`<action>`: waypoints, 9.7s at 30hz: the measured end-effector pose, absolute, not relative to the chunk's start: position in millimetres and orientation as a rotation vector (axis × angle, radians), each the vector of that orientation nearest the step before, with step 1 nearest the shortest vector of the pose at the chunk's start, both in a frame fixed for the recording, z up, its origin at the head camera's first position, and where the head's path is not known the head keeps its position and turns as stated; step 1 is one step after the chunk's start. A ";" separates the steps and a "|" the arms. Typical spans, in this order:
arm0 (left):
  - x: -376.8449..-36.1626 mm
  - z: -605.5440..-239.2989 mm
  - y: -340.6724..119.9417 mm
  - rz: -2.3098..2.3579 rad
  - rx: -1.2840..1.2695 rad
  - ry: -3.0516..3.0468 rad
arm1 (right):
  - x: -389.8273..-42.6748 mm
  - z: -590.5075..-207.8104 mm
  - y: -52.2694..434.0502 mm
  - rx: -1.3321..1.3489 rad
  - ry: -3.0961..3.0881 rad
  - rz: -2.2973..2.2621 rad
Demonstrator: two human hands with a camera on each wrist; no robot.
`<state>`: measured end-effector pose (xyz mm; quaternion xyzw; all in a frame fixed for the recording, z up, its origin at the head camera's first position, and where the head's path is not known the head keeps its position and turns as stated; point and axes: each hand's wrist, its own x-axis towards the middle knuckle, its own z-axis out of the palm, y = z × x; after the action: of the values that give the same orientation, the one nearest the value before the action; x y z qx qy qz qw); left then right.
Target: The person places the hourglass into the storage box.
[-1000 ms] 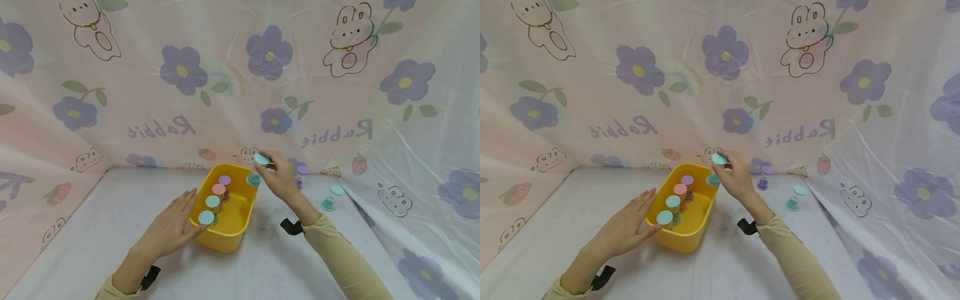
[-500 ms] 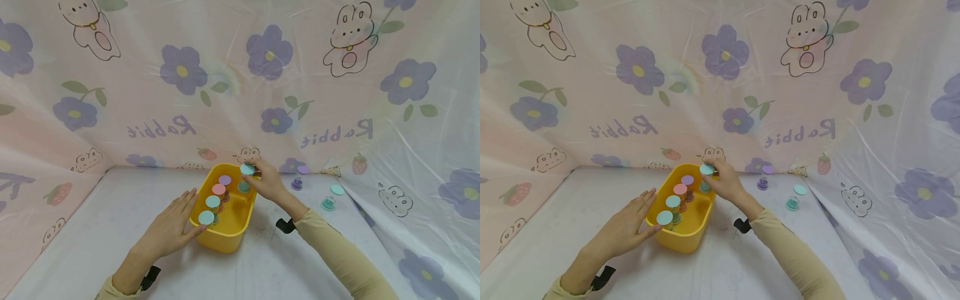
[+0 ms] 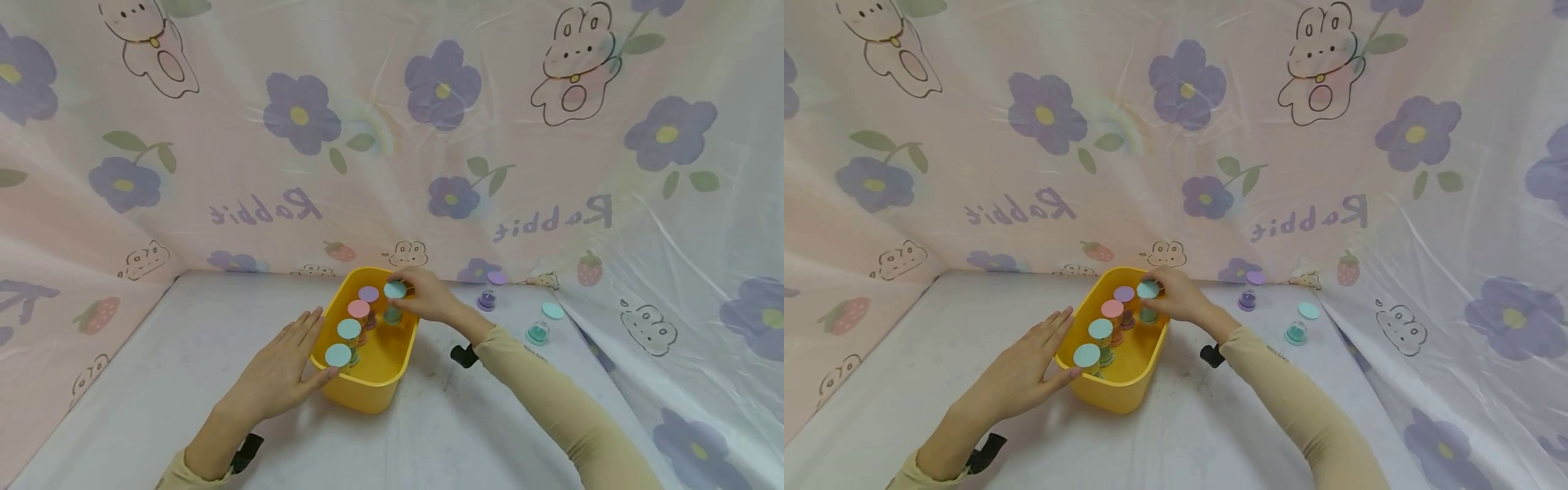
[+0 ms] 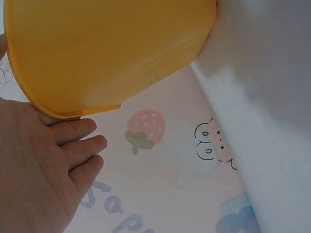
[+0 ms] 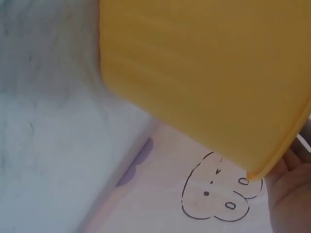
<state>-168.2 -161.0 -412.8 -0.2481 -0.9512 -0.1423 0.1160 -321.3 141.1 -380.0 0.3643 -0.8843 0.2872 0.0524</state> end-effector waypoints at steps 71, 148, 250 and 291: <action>-169.0 -414.5 -161.0 -0.409 -0.726 -2.780 | -310.1 -360.0 151.2 1.230 -2.809 0.660; -168.7 -416.0 -160.3 -0.386 -0.729 -2.771 | -268.7 -442.3 401.9 0.010 -2.571 0.807; -167.8 -415.3 -161.0 -0.408 -0.717 -2.787 | -253.0 -340.4 232.4 0.888 -2.031 0.887; -167.2 -413.4 -160.2 -0.413 -0.707 -2.802 | -271.3 -367.1 146.7 1.243 -2.278 0.911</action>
<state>-167.2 -160.2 -413.4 -0.2405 -0.9540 -0.1405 0.1110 -271.3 146.7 -367.1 0.4433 -0.8125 0.3248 0.1944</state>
